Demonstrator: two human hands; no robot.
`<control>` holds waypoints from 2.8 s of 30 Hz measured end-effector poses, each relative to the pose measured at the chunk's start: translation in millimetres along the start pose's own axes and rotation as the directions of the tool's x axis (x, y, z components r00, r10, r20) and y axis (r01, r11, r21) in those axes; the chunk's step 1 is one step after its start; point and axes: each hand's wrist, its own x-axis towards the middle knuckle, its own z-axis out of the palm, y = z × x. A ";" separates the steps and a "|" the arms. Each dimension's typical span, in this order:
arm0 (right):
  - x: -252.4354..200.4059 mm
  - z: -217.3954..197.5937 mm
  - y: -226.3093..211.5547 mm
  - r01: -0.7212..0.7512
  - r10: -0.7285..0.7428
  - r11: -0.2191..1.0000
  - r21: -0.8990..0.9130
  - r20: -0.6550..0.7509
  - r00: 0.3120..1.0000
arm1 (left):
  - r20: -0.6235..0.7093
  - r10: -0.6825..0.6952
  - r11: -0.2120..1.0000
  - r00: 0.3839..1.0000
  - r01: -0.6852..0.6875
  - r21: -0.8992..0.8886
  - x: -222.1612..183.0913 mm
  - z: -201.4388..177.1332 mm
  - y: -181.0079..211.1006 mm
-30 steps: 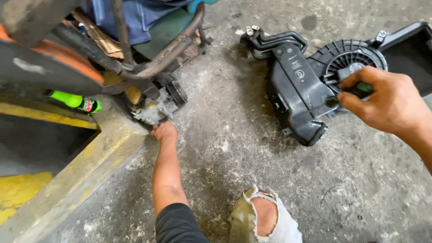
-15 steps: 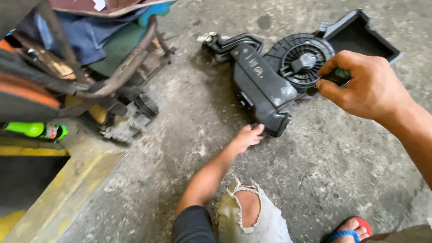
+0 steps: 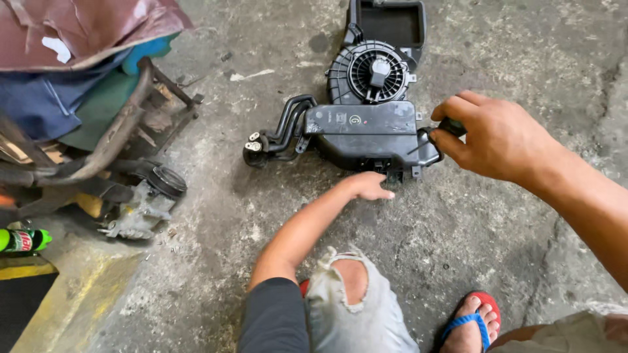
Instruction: The person disassembles a car air conditioning blower assembly on the floor, using a screwdriver and a pry tool to remove screws and separate plastic housing sections. The person retrieves tools from a nearby rack and continues prying apart the housing until the fan and casing are separated.
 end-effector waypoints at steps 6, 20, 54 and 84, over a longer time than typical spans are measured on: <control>-25.1 -15.2 53.2 -0.102 0.126 0.979 0.179 -0.129 0.984 | 0.147 0.011 0.940 0.989 -0.060 0.335 0.3 -38.1 28.5; -92.2 2.7 161.5 -0.283 0.371 0.908 0.309 -0.277 0.886 | -0.470 -0.244 0.956 0.848 0.293 0.032 119.6 13.5 126.7; -183.6 158.2 235.8 -0.295 0.377 0.780 0.552 -0.037 0.926 | -0.528 -0.640 0.543 0.559 -0.158 -0.825 140.1 17.5 143.8; -171.8 155.3 226.4 -0.612 0.447 0.639 0.466 0.422 0.789 | -0.175 -0.528 -0.152 0.831 -0.296 -0.943 162.8 27.8 137.2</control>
